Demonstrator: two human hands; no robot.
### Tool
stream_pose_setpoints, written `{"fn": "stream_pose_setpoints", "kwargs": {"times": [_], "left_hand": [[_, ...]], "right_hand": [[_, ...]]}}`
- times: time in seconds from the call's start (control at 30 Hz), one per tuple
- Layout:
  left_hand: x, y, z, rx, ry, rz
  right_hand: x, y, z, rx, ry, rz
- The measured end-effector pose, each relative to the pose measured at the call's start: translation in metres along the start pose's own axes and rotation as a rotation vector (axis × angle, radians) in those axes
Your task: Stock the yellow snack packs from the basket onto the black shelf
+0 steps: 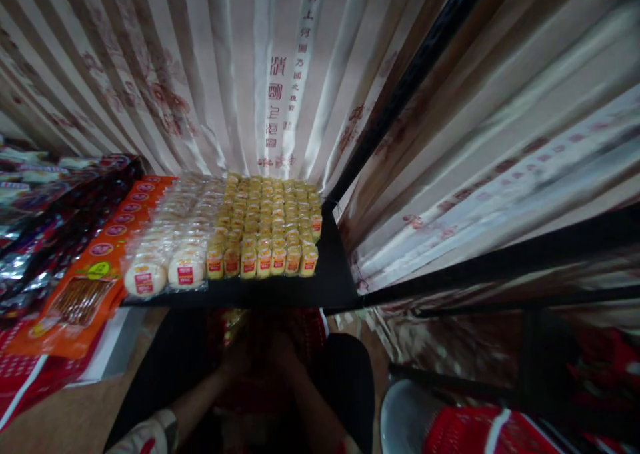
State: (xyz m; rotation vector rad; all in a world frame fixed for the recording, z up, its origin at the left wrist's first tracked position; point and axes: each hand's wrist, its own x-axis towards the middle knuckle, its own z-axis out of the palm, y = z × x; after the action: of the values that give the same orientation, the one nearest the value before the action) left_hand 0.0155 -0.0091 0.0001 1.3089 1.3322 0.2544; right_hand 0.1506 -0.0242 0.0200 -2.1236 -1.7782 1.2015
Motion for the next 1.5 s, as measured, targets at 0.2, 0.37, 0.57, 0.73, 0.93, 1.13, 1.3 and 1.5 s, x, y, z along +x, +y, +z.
{"fn": "stream_pose_setpoints", "kwargs": {"times": [0.2,0.37,0.57,0.73,0.93,1.13,1.3,1.5], "left_hand": [[-0.002,0.017,-0.01,-0.041,0.034,0.057],[-0.007,0.035,-0.015,-0.133,0.041,0.106],[-0.022,0.065,-0.022,-0.353,0.117,0.084],[-0.038,0.088,-0.021,-0.612,0.117,0.019],[-0.051,0.112,-0.007,-0.798,0.04,0.02],[-0.046,0.125,0.01,-0.734,0.053,0.061],[-0.037,0.15,0.022,-0.724,0.032,0.081],[-0.028,0.185,0.028,-0.748,-0.042,0.117]], "right_hand": [[-0.007,0.016,-0.015,0.164,0.038,-0.008],[-0.02,0.021,-0.039,0.29,0.061,-0.119],[-0.036,0.027,-0.063,0.457,0.101,-0.133],[-0.052,0.02,-0.075,0.71,0.167,-0.108],[-0.069,-0.007,-0.085,1.077,0.354,0.012],[-0.071,-0.019,-0.096,1.259,0.547,-0.013],[-0.065,-0.013,-0.101,1.243,0.676,-0.056],[-0.053,-0.007,-0.135,1.009,0.782,-0.126]]}}
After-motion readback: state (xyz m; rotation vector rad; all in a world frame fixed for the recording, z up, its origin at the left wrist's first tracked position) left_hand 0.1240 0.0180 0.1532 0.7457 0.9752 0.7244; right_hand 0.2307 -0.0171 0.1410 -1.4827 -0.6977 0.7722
